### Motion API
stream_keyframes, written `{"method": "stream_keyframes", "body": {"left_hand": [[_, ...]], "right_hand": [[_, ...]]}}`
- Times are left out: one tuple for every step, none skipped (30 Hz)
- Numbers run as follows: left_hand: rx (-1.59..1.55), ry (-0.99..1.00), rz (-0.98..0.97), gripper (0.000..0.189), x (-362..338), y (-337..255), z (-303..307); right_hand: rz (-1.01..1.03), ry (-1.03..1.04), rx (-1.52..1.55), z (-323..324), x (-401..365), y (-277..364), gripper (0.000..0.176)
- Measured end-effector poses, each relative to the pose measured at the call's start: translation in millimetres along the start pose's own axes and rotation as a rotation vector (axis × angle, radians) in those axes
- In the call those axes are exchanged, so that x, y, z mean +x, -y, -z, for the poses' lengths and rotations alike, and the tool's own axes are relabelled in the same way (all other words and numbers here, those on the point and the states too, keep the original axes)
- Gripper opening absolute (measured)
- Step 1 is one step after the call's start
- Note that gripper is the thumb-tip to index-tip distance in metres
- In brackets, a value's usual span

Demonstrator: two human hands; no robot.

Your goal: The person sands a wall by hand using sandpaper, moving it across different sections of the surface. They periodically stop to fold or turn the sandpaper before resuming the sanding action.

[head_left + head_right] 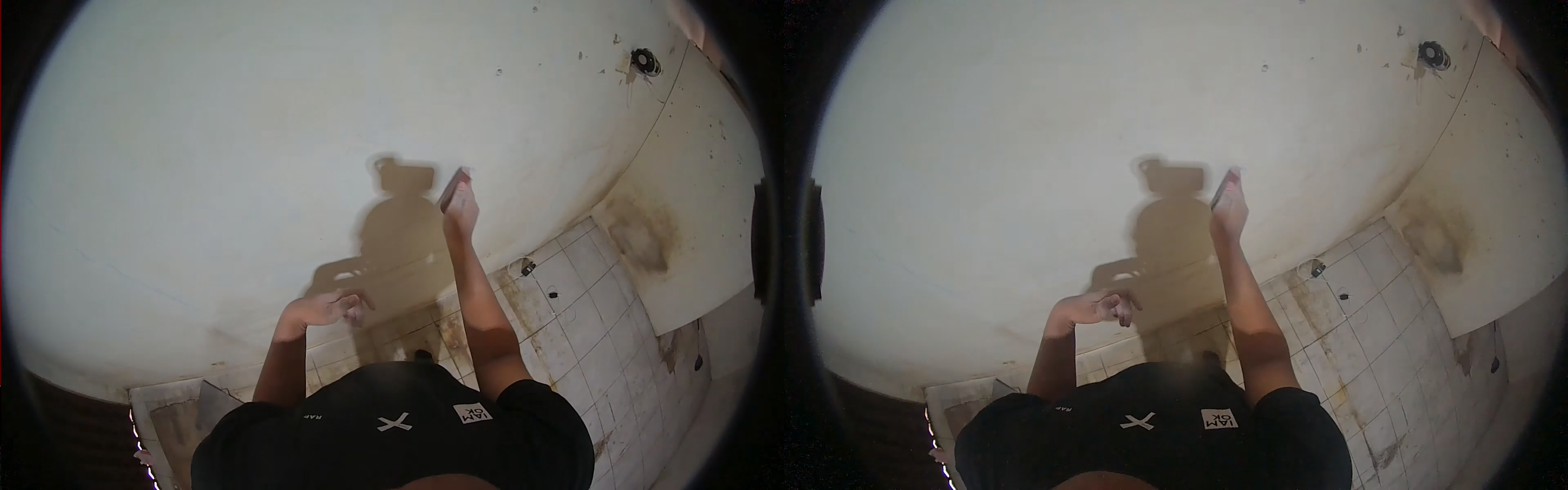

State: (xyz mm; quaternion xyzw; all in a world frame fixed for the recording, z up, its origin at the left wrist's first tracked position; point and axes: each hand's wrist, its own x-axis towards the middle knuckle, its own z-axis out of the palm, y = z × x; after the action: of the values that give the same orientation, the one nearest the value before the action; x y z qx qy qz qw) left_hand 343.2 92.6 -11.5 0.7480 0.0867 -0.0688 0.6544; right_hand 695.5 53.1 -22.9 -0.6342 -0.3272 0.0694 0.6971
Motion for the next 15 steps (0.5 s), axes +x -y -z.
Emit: {"method": "stream_keyframes", "body": {"left_hand": [[-0.044, 0.008, 0.019, 0.069, 7.8, 5.0, -0.9], [-0.014, -0.018, -0.040, 0.068, 18.0, 14.9, -3.5], [0.025, -0.043, -0.090, 0.067, 23.6, 26.2, -5.3], [0.078, -0.058, -0.120, 0.066, 18.6, 23.8, -4.5], [0.233, -0.136, 0.044, 0.065, 13.1, 19.2, -3.4], [0.394, -0.211, 0.201, 0.064, 14.0, 7.6, -6.9], [0.550, -0.286, 0.347, 0.063, 14.0, 1.6, -11.0], [0.567, -0.323, 0.341, 0.055, 9.8, 18.0, -4.2], [0.568, -0.334, 0.424, 0.053, 11.6, 5.3, -4.7], [0.568, -0.352, 0.501, 0.050, 14.2, -13.5, -7.2], [0.563, -0.376, 0.576, 0.048, 19.4, -27.4, -7.0], [0.560, -0.444, 0.547, 0.047, 25.1, -34.1, -6.0], [0.549, -0.515, 0.521, 0.045, 29.0, -38.9, -8.8], [0.534, -0.592, 0.491, 0.044, 30.4, -42.4, -17.0], [0.505, -0.603, 0.487, 0.043, 34.7, -40.2, -21.6]], "right_hand": [[-0.185, -0.059, 0.025, 10.6, 9.5, -6.3, 0.052], [-0.207, -0.149, 0.181, 22.8, 23.2, -12.7, 0.052], [-0.233, -0.241, 0.348, 31.8, 33.6, -7.5, 0.052], [-0.271, -0.347, 0.534, 37.4, 38.0, -2.7, 0.052], [-0.229, -0.387, 0.628, 48.8, 44.0, -0.9, 0.052], [-0.184, -0.432, 0.718, 60.7, 52.8, -3.5, 0.053], [-0.136, -0.476, 0.747, 67.5, 61.5, -10.2, 0.055], [-0.087, -0.518, 0.764, 76.7, 70.7, -18.4, 0.056], [-0.036, -0.557, 0.776, 86.4, 78.1, -26.4, 0.058], [-0.021, -0.543, 0.762, 94.3, 85.8, -38.3, 0.058], [-0.006, -0.523, 0.745, 97.8, 94.6, -49.7, 0.058], [0.005, -0.496, 0.726, 98.9, 100.4, -55.7, 0.058], [0.013, -0.461, 0.704, 99.6, 104.0, -61.5, 0.059], [0.024, -0.444, 0.618, 101.8, 105.4, -64.4, 0.059], [0.034, -0.421, 0.529, 103.4, 105.9, -51.1, 0.059]]}}
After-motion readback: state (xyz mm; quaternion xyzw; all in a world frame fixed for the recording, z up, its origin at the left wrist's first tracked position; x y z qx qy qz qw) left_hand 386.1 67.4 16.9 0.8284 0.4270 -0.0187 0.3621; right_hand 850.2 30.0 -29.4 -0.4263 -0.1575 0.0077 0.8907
